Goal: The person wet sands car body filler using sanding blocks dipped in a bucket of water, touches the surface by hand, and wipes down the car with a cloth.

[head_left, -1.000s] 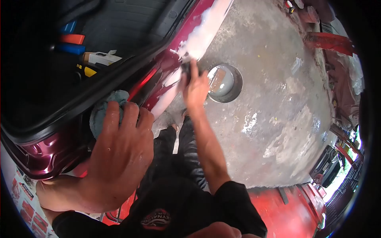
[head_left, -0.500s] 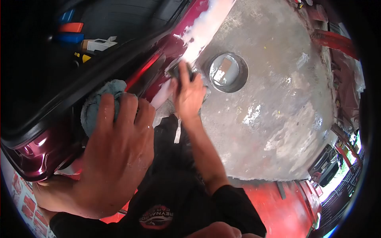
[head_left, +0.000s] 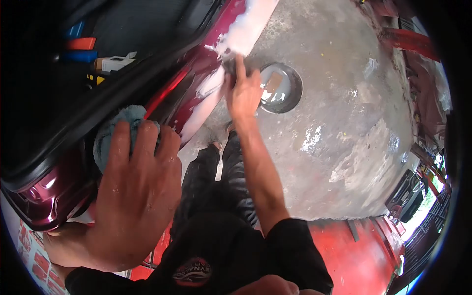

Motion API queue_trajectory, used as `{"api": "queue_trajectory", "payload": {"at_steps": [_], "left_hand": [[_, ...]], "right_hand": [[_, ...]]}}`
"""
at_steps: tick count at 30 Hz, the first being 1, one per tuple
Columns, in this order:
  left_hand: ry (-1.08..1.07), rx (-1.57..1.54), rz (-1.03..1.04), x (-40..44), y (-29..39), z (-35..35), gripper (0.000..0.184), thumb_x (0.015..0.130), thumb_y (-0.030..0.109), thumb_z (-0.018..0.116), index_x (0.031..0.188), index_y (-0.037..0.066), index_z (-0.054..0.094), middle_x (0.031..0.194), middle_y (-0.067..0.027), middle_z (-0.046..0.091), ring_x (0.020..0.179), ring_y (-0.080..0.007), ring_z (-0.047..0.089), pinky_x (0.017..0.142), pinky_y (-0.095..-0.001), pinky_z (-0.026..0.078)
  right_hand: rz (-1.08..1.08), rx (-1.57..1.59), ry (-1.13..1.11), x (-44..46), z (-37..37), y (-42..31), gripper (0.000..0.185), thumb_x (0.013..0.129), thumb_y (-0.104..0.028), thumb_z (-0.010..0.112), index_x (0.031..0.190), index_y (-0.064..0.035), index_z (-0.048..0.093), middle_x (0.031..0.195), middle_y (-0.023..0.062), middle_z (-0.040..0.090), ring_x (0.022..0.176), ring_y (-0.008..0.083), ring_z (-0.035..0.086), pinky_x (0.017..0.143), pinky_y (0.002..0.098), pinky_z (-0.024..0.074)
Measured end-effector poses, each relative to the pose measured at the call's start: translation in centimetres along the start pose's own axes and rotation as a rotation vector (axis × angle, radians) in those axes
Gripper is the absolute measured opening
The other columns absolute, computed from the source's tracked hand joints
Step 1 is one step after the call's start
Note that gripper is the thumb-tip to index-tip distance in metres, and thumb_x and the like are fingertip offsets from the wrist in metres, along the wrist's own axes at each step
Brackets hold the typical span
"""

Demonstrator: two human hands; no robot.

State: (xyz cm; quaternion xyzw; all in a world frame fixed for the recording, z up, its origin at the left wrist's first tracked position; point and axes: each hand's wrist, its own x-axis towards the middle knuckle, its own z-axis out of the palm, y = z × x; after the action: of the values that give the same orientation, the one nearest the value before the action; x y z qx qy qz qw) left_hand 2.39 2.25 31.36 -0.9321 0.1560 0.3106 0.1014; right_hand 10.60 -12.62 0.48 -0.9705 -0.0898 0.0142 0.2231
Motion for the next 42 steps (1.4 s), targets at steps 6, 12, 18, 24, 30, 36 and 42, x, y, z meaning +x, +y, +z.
{"api": "queue_trajectory", "payload": {"at_steps": [6, 12, 18, 24, 30, 36, 42], "left_hand": [[0.018, 0.056, 0.008, -0.1, 0.2, 0.6, 0.015, 0.080, 0.013, 0.071, 0.090, 0.002, 0.075, 0.127, -0.0145, 0.062, 0.126, -0.0338, 0.054, 0.116, -0.0506, 0.040], [-0.031, 0.015, 0.018, 0.1, 0.0, -0.2, 0.015, 0.080, 0.013, 0.070, 0.090, 0.002, 0.075, 0.128, -0.0152, 0.062, 0.127, -0.0340, 0.054, 0.116, -0.0509, 0.040], [0.095, 0.005, 0.055, 0.0, -0.5, 0.6, 0.019, 0.086, 0.018, 0.063, 0.085, 0.001, 0.073, 0.114, -0.0139, 0.061, 0.112, -0.0308, 0.055, 0.111, -0.0510, 0.040], [-0.036, -0.009, 0.032, 0.1, -0.3, 0.1, 0.013, 0.082, 0.012, 0.069, 0.090, 0.003, 0.075, 0.128, -0.0147, 0.062, 0.126, -0.0337, 0.053, 0.116, -0.0506, 0.040], [-0.023, 0.059, 0.026, -0.1, -0.1, 0.0, 0.014, 0.083, 0.014, 0.070, 0.090, 0.004, 0.076, 0.130, -0.0135, 0.061, 0.127, -0.0330, 0.053, 0.116, -0.0508, 0.039], [-0.039, 0.045, 0.029, 0.1, -0.1, 0.1, 0.015, 0.082, 0.015, 0.071, 0.091, 0.005, 0.077, 0.130, -0.0142, 0.060, 0.128, -0.0339, 0.052, 0.117, -0.0511, 0.039], [-0.037, 0.072, 0.054, 0.1, -0.3, 0.0, 0.015, 0.081, 0.013, 0.071, 0.092, 0.003, 0.076, 0.132, -0.0152, 0.060, 0.127, -0.0361, 0.053, 0.116, -0.0540, 0.040]], "right_hand": [[-0.127, -0.006, -0.002, -0.5, -0.2, 0.8, 0.061, 0.093, -0.026, 0.076, 0.152, -0.0241, 0.058, 0.111, 0.0200, 0.063, 0.099, 0.0416, 0.067, 0.080, 0.0544, 0.0554], [-0.026, 0.162, -0.068, -3.0, -0.7, -0.3, 0.064, 0.091, -0.025, 0.078, 0.152, -0.0248, 0.057, 0.108, 0.0214, 0.062, 0.097, 0.0416, 0.066, 0.077, 0.0524, 0.0557], [-0.114, -0.047, 0.016, 2.0, -0.2, 0.7, 0.063, 0.093, -0.025, 0.077, 0.152, -0.0238, 0.056, 0.108, 0.0217, 0.061, 0.090, 0.0421, 0.067, 0.076, 0.0526, 0.0565], [-0.088, 0.162, -0.046, -4.8, -1.6, -0.4, 0.064, 0.091, -0.022, 0.080, 0.151, -0.0210, 0.058, 0.107, 0.0233, 0.060, 0.093, 0.0443, 0.068, 0.080, 0.0542, 0.0572], [-0.067, -0.025, 0.062, 2.2, 0.3, 2.1, 0.062, 0.095, -0.024, 0.075, 0.153, -0.0256, 0.056, 0.108, 0.0190, 0.061, 0.096, 0.0398, 0.065, 0.078, 0.0538, 0.0509], [-0.088, 0.256, -0.027, -6.6, -1.6, -2.1, 0.068, 0.089, -0.018, 0.078, 0.154, -0.0228, 0.058, 0.104, 0.0198, 0.062, 0.092, 0.0402, 0.066, 0.079, 0.0531, 0.0524], [0.102, 0.147, 0.025, -1.5, -0.5, -0.6, 0.060, 0.092, -0.022, 0.077, 0.150, -0.0206, 0.061, 0.104, 0.0251, 0.062, 0.090, 0.0447, 0.067, 0.076, 0.0538, 0.0555]]}}
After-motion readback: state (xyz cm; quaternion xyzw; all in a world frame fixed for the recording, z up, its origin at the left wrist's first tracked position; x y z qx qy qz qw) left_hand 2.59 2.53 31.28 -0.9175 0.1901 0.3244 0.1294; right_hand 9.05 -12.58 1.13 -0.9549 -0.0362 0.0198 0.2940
